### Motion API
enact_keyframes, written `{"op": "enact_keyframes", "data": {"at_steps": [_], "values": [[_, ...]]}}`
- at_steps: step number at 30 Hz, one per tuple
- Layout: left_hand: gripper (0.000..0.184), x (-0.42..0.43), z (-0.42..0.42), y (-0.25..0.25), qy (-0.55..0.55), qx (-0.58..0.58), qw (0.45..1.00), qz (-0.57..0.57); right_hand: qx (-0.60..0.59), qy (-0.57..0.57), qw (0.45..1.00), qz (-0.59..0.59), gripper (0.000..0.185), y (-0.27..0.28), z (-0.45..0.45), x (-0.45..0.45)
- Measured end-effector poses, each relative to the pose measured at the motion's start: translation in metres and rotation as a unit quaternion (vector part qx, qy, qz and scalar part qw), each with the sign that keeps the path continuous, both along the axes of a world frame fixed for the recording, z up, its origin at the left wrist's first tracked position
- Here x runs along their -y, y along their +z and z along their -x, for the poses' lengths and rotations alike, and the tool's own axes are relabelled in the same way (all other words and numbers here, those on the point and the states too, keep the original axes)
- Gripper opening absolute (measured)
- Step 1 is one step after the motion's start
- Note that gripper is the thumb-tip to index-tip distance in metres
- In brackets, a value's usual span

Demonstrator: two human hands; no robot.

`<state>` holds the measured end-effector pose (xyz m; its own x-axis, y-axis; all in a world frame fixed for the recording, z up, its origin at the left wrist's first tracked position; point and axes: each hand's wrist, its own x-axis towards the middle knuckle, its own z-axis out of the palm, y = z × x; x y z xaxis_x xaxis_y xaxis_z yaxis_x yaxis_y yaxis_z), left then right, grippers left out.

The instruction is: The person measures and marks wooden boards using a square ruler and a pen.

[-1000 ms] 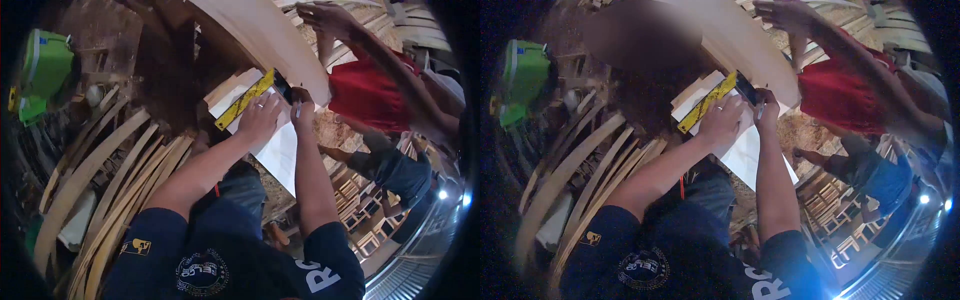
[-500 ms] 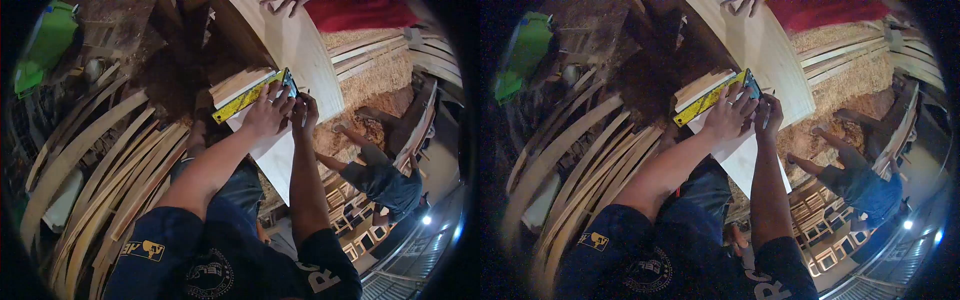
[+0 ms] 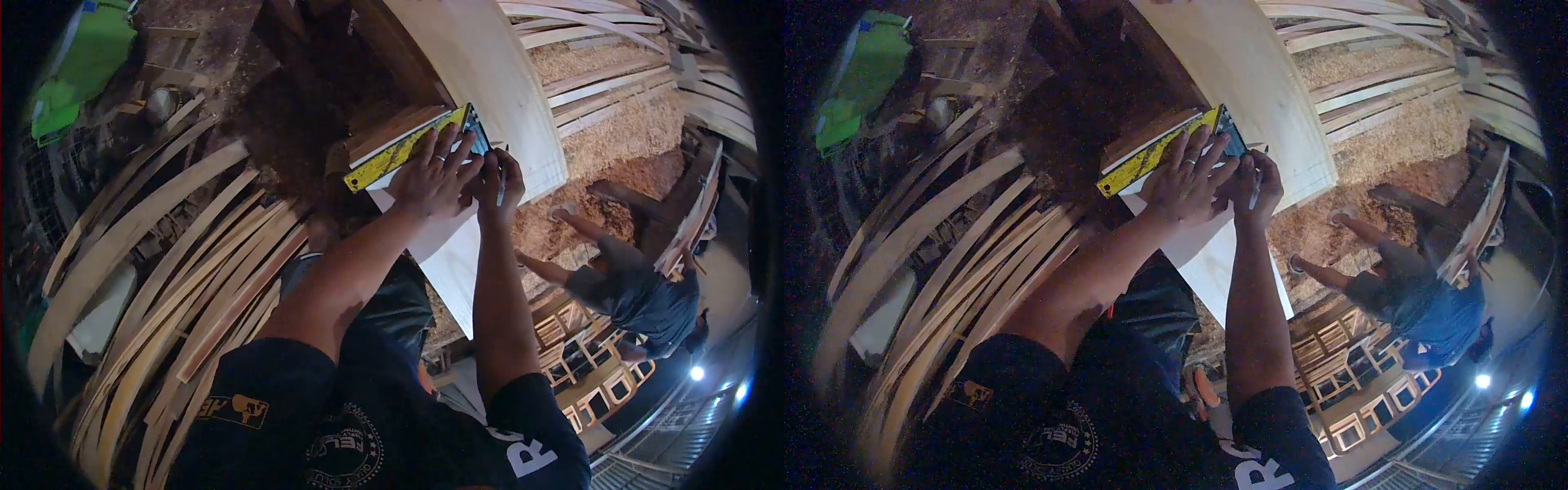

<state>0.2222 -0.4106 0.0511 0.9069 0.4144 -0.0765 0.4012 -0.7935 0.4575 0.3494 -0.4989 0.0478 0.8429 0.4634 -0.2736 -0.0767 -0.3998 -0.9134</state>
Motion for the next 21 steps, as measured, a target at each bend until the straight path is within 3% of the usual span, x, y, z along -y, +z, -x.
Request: {"op": "enact_keyframes", "data": {"at_steps": [8,11,14,16,18,20,21], "values": [[0.067,0.004,0.0,0.001,0.015,0.016,1.0,0.0,0.086,0.051,0.995,0.013,0.027,-0.002,-0.004,0.004],[0.061,0.006,0.0,-0.002,0.028,0.05,0.998,-0.008,-0.004,0.004,1.0,0.029,0.027,-0.003,-0.003,0.002],[0.057,0.006,-0.001,-0.006,0.02,0.052,0.998,-0.01,0.164,0.06,0.98,0.096,0.03,-0.008,-0.02,0.005],[0.058,0.005,0.0,-0.006,0.021,0.042,0.999,-0.011,0.178,0.024,0.982,0.065,0.039,0.018,-0.029,-0.011],[0.059,0.005,-0.002,-0.007,0.023,0.04,0.999,-0.021,0.038,0.078,0.996,0.016,0.039,0.071,-0.02,-0.046],[0.06,0.007,-0.003,-0.01,0.021,0.035,0.998,-0.047,-0.024,0.198,0.979,0.032,0.038,0.084,-0.014,-0.067],[0.061,0.01,-0.003,-0.016,0.021,0.029,0.997,-0.065,-0.141,0.223,0.963,0.049,0.037,0.095,-0.001,-0.078]]}}
